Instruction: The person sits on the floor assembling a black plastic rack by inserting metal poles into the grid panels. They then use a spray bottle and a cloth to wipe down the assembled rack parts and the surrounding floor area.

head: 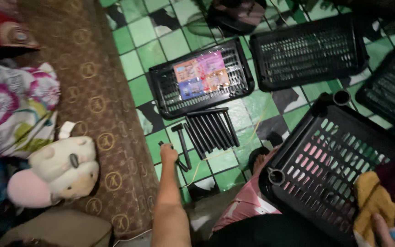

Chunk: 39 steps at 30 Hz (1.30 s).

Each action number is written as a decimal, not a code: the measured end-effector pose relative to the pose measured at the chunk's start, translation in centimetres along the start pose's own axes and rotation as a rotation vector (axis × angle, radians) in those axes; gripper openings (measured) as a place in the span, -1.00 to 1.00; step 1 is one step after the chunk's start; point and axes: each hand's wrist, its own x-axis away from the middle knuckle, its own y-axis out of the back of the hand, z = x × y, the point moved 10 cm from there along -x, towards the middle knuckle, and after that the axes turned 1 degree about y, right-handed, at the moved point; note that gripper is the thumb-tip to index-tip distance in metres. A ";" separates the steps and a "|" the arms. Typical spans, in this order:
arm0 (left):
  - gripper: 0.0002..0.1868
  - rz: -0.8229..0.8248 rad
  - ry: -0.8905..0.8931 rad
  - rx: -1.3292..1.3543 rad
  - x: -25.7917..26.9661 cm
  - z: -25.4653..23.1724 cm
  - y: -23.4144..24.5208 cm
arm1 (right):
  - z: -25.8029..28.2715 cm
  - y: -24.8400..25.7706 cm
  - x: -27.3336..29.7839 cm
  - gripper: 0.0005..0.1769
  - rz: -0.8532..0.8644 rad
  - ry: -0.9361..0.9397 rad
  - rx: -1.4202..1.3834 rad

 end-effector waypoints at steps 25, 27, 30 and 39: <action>-0.53 0.377 -0.039 -0.479 -6.3 -9.7 -5.4 | 17.0 7.9 -8.9 -0.31 0.047 -0.251 0.254; -0.54 0.375 -0.012 -0.510 -5.4 -9.3 -5.5 | 17.1 8.0 -8.6 -0.32 0.041 -0.257 0.261; -0.55 0.419 -0.103 -0.771 -3.7 -9.9 -5.7 | 17.1 8.2 -8.4 -0.31 0.026 -0.246 0.262; -0.52 0.156 -0.085 -0.380 0.0 -11.5 -1.4 | 16.8 8.8 -7.9 -0.33 0.005 -0.256 0.195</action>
